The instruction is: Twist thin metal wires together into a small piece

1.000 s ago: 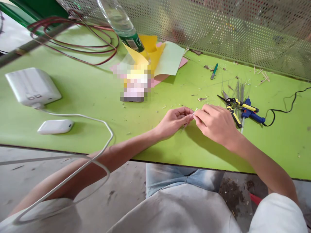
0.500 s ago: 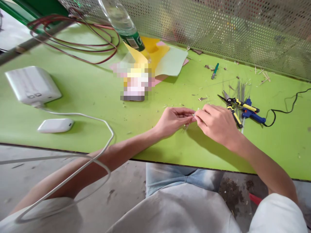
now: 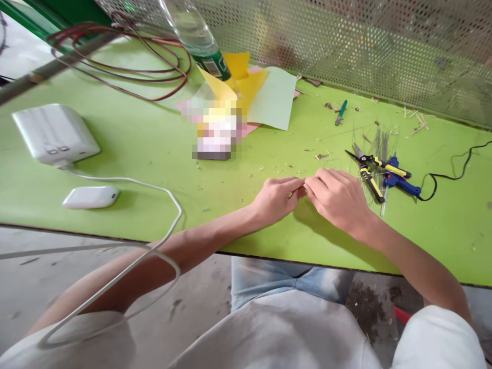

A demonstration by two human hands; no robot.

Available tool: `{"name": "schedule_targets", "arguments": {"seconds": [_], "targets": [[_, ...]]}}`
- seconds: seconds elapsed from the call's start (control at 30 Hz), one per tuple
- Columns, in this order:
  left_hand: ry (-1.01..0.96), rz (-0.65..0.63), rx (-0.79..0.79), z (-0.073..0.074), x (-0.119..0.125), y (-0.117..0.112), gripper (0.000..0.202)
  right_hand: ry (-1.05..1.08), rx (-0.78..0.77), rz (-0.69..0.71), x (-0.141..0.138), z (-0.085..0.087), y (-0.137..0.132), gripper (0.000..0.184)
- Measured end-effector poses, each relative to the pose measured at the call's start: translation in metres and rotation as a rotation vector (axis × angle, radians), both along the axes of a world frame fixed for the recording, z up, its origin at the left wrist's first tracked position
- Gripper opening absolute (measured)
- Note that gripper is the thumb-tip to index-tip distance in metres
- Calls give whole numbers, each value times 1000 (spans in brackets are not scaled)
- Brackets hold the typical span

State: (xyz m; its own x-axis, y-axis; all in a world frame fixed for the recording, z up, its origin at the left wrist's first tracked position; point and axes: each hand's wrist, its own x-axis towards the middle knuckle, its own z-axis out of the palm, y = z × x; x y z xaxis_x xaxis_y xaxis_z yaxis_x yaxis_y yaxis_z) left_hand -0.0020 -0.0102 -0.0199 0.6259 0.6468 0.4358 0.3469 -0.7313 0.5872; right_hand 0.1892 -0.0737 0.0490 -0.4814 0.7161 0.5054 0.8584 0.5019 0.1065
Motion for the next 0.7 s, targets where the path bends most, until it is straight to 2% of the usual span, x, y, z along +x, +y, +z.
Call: {"name": "schedule_targets", "arguments": {"seconds": [0.2,0.3,0.37,0.43,0.53,0.7], "targets": [[305,17,410,2,-3,5,31,24,45,-30,-2,-1,1,21],[353,50,587,4,-3,6,30,54,24,-45,-1,-2,1,18],[353,47,649,3,-3,7,30,73,3,-63,-1,-3,1,18],[352,24,612,2,-3,8,32,95,-23,-83,-2,-4,0,19],[276,-13,395,1,-3,10,33,145,-33,-79,-4,-6,-1,19],[-84,-21,-35,9,-7,11,34,203,77,47,-8,-11,-3,12]]}}
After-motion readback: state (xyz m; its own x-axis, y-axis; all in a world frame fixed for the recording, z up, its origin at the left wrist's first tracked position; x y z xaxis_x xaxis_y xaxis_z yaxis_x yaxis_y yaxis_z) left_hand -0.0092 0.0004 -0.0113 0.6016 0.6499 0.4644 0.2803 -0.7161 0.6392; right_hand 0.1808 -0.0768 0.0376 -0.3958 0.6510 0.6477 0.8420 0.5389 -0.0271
